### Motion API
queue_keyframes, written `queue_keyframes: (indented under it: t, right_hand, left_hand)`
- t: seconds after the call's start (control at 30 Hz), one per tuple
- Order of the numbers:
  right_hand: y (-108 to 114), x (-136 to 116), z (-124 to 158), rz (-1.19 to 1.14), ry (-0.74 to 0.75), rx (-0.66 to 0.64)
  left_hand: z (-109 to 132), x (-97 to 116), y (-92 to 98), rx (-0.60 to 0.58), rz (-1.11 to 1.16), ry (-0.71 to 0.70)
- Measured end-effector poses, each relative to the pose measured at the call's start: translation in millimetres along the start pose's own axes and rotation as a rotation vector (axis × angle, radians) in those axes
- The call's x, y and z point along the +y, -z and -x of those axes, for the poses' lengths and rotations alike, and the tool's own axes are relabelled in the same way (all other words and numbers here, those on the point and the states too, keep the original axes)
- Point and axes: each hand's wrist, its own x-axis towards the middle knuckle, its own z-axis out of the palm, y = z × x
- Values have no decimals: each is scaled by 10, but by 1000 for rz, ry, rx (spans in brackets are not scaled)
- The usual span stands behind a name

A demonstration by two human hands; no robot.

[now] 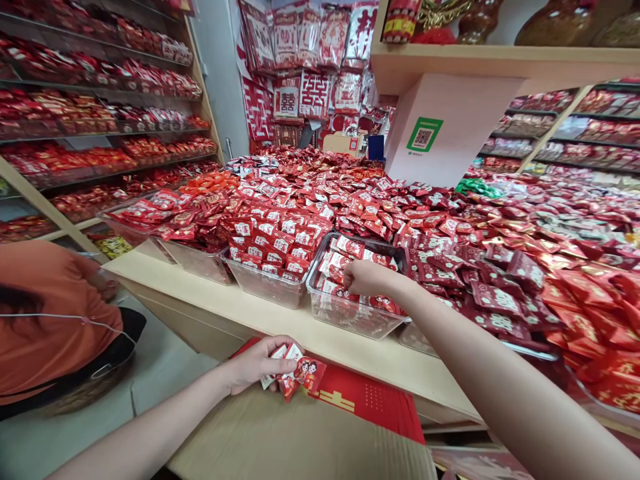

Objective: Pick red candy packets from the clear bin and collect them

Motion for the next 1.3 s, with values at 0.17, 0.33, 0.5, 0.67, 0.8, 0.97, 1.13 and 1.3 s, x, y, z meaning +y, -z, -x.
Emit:
queue_keyframes:
  t: [0.17,0.33,0.5,0.67,0.8,0.97,1.13,1.3]
  right_hand:
    - [-33,-78,-29,113,16,-60]
    - [-165,-66,-96,61,-22,-41]
    - [-127,-22,-98,-52,-24,-28]
    - [-53,-62,-67,37,-30,-32]
    - [-84,-80,-64,89,-49,-33]
    - [-45,-96,-66,41,-36,20]
    - [-16,-140,-75,102,-38,5]
    - [-58,-159,-122,142,-60,29]
  left_hand:
    - [-16,-20,12,-3,5,-9]
    - [-11,-12,8,-1,3,-5]
    - [-11,-5,7,2,-13,4]
    - [-7,-3,6,-2,-12,1]
    - [-14,-18,11,-9,-14,-2]
    - [-27,-49,30,-17,0,-4]
    - [-17,-42,38,-16,-20,-7]
    - [-21,-54,45,-21,-30,-13]
